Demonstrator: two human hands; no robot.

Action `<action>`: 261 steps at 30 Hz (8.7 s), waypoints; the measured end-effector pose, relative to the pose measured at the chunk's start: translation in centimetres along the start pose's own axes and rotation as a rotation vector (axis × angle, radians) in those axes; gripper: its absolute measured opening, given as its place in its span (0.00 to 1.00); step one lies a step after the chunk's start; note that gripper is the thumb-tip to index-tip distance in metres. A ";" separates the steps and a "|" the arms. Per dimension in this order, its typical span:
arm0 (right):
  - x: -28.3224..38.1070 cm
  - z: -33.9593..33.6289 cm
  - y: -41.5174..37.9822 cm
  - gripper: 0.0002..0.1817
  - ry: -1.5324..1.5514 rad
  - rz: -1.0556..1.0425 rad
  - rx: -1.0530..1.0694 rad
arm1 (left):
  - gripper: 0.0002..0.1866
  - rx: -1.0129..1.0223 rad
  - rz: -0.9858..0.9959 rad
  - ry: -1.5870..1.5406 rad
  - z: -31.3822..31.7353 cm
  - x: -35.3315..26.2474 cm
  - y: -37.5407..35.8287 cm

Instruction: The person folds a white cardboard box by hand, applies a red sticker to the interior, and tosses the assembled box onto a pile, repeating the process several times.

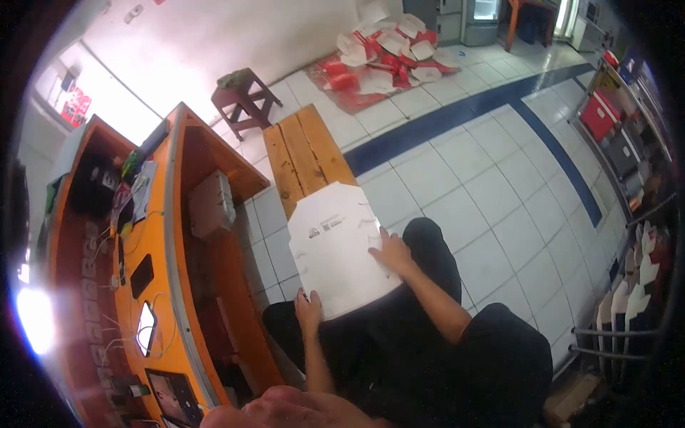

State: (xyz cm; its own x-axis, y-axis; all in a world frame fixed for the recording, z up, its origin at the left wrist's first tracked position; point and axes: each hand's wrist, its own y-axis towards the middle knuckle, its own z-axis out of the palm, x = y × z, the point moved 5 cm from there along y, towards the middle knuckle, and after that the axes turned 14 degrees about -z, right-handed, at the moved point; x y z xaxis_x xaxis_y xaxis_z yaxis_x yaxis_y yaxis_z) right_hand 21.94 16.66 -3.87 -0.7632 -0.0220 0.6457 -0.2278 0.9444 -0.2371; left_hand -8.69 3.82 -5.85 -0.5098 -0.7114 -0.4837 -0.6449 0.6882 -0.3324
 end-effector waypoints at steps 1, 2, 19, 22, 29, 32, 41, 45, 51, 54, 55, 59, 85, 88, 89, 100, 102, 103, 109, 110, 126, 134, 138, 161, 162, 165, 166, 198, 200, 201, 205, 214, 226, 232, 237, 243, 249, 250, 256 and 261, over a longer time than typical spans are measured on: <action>0.1 0.9 -1.2 0.46 -0.003 -0.015 -0.049 | 0.32 0.005 0.020 -0.011 0.2 0.0 -0.3; 0.1 1.5 -2.3 0.46 -0.010 -0.032 -0.096 | 0.32 0.011 0.037 -0.025 0.3 -0.2 -0.5; 0.0 2.0 -3.4 0.33 0.037 -0.173 -0.361 | 0.24 0.035 0.075 -0.292 -1.5 -2.6 -1.5; -1.0 1.3 -2.1 0.26 0.145 -0.067 -0.301 | 0.19 0.155 -0.035 -0.749 -0.4 -0.6 1.1; -0.9 0.6 -0.6 0.30 0.313 -0.172 -0.360 | 0.18 0.449 -0.160 -1.106 -2.2 -1.8 -0.1; -1.7 1.0 -0.3 0.26 0.299 -0.261 -0.430 | 0.22 0.474 -0.157 -1.108 -2.2 -2.0 -0.5; 0.3 -1.0 -0.9 0.20 0.178 -0.102 -0.374 | 0.30 0.316 -0.189 -0.735 -1.7 -2.1 -0.9; 0.2 0.8 -1.1 0.27 0.000 -0.178 -0.340 | 0.35 0.132 0.032 -0.499 0.0 -0.9 0.1; 1.7 1.5 -2.1 0.35 -0.119 -0.220 -0.316 | 0.37 0.014 0.104 -0.138 -0.4 -3.2 -2.8; 2.3 1.6 -2.5 0.36 -0.191 -0.211 -0.263 | 0.38 -0.088 0.217 0.079 0.5 -3.6 -3.6; 2.4 1.7 -2.5 0.36 -0.217 -0.203 -0.231 | 0.38 -0.101 0.222 0.065 0.6 -3.5 -3.6; 1.4 2.2 -2.2 0.37 -0.168 -0.206 -0.290 | 0.39 -0.107 0.164 -0.001 0.7 -3.2 -3.5; -2.3 2.2 -0.8 0.36 0.155 -0.251 -0.340 | 0.40 -0.030 0.115 -0.107 0.2 -2.4 -2.4; -1.7 2.1 -0.8 0.37 0.115 -0.204 -0.339 | 0.40 -0.047 0.117 -0.082 0.3 -2.4 -2.5; -1.4 1.9 -0.6 0.37 0.077 -0.187 -0.331 | 0.40 -0.046 0.106 -0.074 0.2 -2.3 -2.5; 1.6 -0.1 0.9 0.31 -0.155 -0.151 -0.085 | 0.37 -0.067 0.050 -0.134 0.4 -1.9 -1.7; 1.6 -0.1 0.7 0.30 -0.156 -0.159 -0.095 | 0.37 -0.056 0.035 -0.149 0.3 -1.9 -1.8; 1.7 -0.1 0.7 0.29 -0.156 -0.164 -0.100 | 0.37 -0.059 0.056 -0.137 0.3 -2.0 -1.8; 1.8 0.1 0.2 0.25 -0.164 -0.226 -0.150 | 0.37 -0.082 0.077 -0.066 0.2 -2.4 -2.2; 1.9 0.1 0.1 0.25 -0.164 -0.230 -0.158 | 0.37 -0.100 0.098 -0.061 0.5 -2.2 -2.1; 1.3 0.0 1.2 0.10 0.088 -0.359 -0.408 | 0.35 -0.114 0.121 -0.037 0.2 -2.5 -2.5; 0.1 -3.7 4.0 0.10 0.793 -0.146 -0.332 | 0.31 0.092 -0.031 -0.436 0.2 -0.7 -0.4; 2.1 -3.0 3.2 0.18 0.934 -0.110 -0.214 | 0.28 0.130 -0.147 -0.569 -0.3 -1.2 -1.1; 4.7 3.1 -3.6 0.30 -0.223 -0.464 0.011 | 0.40 0.057 0.360 0.152 -0.2 -6.9 -5.3; 4.9 3.5 -3.6 0.29 -0.306 -0.479 0.018 | 0.41 0.017 0.408 0.364 0.6 -7.1 -5.3; 5.3 4.5 -3.5 0.29 -0.533 -0.539 0.022 | 0.41 0.048 0.461 0.426 3.2 -6.9 -4.2; 5.4 4.5 -3.6 0.29 -0.530 -0.529 0.039 | 0.41 0.011 0.507 0.410 3.4 -7.1 -4.2; 3.3 2.5 -6.9 0.15 0.595 -0.226 -0.238 | 0.16 0.694 -0.027 -0.963 7.0 -12.3 -2.6; 3.6 2.7 -6.9 0.13 0.619 -0.234 -0.269 | 0.16 0.644 0.021 -0.949 7.6 -11.9 -2.8; 3.7 2.8 -6.9 0.12 0.630 -0.237 -0.285 | 0.16 0.608 0.032 -0.918 7.5 -12.0 -3.1; 3.8 2.9 -6.5 0.10 0.640 -0.157 -0.317 | 0.16 0.419 0.164 -0.627 6.7 -12.5 -4.7; 1.2 5.4 -4.1 0.19 0.426 -0.241 -0.330 | 0.23 0.651 0.282 -0.727 5.3 -10.4 -3.2; 3.4 -0.4 -5.8 0.15 0.503 -0.298 -0.389 | 0.32 0.695 -0.173 -0.900 -3.5 -4.1 -0.1; 1.8 0.0 -6.0 0.17 0.487 -0.270 -0.389 | 0.19 0.736 -0.086 -0.981 -3.1 -8.2 -2.8; 4.1 -2.0 -6.8 0.17 0.419 -0.304 -0.433 | 0.21 0.619 -0.067 -0.894 -4.1 -9.7 -2.9; 12.1 -6.2 -10.0 0.24 0.034 -0.900 -0.442 | 0.23 0.464 -0.113 -0.976 -2.2 -9.4 -1.6; 14.1 -2.1 -10.9 0.13 0.053 -1.075 -0.286 | 0.23 0.450 -0.160 -1.136 -1.1 -10.1 -3.0; 13.9 -1.8 -10.7 0.10 0.085 -1.046 -0.321 | 0.22 0.449 -0.155 -1.148 -1.2 -10.3 -3.3; 13.0 -0.5 -9.4 0.07 0.262 -0.599 -0.397 | 0.19 0.399 -0.084 -1.187 -1.2 -10.9 -4.1; 12.6 0.0 -8.6 0.07 0.312 -0.598 -0.360 | 0.18 0.449 -0.012 -1.086 -0.3 -10.5 -3.7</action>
State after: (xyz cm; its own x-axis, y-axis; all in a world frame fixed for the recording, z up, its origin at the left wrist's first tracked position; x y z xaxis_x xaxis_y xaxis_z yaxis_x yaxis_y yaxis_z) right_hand 14.27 8.27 6.29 -0.3538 -0.5197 0.7777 -0.2968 0.8508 0.4335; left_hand -1.05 8.70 0.70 0.3882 -0.3726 -0.8429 -0.2772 0.8251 -0.4924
